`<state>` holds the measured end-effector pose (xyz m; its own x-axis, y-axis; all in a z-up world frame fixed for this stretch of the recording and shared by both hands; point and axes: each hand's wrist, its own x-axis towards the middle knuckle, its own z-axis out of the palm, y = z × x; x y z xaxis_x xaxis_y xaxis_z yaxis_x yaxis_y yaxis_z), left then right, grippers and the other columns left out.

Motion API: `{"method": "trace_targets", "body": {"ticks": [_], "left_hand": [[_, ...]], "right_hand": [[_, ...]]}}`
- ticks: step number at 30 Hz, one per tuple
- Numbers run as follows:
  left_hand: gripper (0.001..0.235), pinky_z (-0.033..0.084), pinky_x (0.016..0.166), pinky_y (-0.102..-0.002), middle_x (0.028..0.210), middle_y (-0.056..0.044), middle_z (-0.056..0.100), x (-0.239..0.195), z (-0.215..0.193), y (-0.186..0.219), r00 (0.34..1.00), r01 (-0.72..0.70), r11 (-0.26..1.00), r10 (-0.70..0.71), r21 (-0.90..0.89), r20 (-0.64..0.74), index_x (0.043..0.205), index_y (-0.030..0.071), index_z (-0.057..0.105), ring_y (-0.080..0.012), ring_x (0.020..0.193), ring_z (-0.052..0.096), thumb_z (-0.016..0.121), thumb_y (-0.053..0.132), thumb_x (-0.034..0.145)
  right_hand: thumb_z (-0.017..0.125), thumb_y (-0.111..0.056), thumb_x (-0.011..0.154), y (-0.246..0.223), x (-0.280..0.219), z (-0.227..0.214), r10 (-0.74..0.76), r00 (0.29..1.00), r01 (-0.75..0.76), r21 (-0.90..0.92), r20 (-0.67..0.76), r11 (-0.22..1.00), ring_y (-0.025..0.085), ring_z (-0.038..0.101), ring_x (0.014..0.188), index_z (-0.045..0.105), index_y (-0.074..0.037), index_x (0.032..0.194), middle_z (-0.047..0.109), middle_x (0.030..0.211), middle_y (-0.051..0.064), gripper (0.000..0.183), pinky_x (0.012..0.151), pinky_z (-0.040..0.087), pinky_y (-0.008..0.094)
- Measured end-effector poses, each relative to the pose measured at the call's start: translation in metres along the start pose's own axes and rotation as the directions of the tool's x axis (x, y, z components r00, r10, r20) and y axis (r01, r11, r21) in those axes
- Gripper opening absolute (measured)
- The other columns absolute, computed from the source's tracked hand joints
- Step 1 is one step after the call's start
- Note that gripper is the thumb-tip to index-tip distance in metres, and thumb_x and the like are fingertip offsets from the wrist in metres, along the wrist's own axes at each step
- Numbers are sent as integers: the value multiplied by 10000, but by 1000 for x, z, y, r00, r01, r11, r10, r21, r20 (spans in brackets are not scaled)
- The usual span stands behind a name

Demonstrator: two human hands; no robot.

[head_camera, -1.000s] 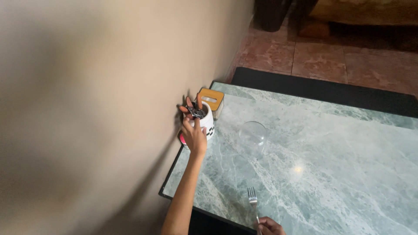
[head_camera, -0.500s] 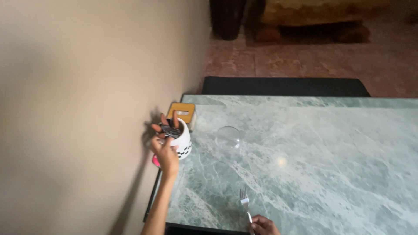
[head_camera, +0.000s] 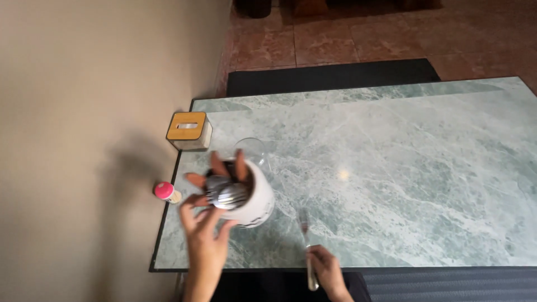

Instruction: The recorder is setting a dining table by arranging knives, forks, and spoons alongside a glass and tissue box.

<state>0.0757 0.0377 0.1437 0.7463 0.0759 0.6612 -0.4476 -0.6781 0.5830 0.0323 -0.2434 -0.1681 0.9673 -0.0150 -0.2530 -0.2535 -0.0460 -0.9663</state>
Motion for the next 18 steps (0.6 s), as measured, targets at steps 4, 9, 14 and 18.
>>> {"method": "trace_targets", "body": {"ticks": [4, 9, 14, 18], "left_hand": [[441, 559, 925, -402, 1317, -168, 431, -4, 88, 38, 992, 66, 998, -63, -23, 113, 1075, 116, 714, -335, 1203, 550, 876, 35, 673], [445, 532, 989, -421, 1378, -173, 462, 10, 224, 60, 983, 8, 986, 23, -166, 183, 1083, 103, 717, -387, 1316, 454, 849, -21, 675], [415, 519, 968, -462, 1372, -135, 484, 32, 303, 76, 970, -42, 981, 86, -188, 229, 1054, 98, 724, -389, 1318, 446, 839, -41, 681], [396, 573, 931, -407, 1424, -120, 471, 37, 330, 74, 958, -44, 982, 93, -182, 272, 1067, 93, 707, -374, 1348, 450, 783, -80, 719]], "right_hand": [[595, -12, 943, 13, -1, -77, -177, 924, 223, 103, -340, 969, 96, 634, 796, 711, 0, 1099, 721, 904, 35, 195, 698, 515, 261], [618, -62, 1005, 38, 18, -135, -124, 826, 237, 140, -550, 961, 124, 643, 778, 696, 17, 1140, 712, 885, 66, 174, 692, 516, 271], [685, -57, 937, 90, 28, -131, -181, 807, 219, 1, -562, 976, 102, 663, 787, 714, 22, 1110, 744, 861, 84, 193, 707, 531, 256], [733, -54, 889, 73, 25, -127, -177, 822, 105, -161, -541, 981, 100, 705, 756, 740, 5, 1054, 776, 793, 93, 176, 704, 557, 263]]}}
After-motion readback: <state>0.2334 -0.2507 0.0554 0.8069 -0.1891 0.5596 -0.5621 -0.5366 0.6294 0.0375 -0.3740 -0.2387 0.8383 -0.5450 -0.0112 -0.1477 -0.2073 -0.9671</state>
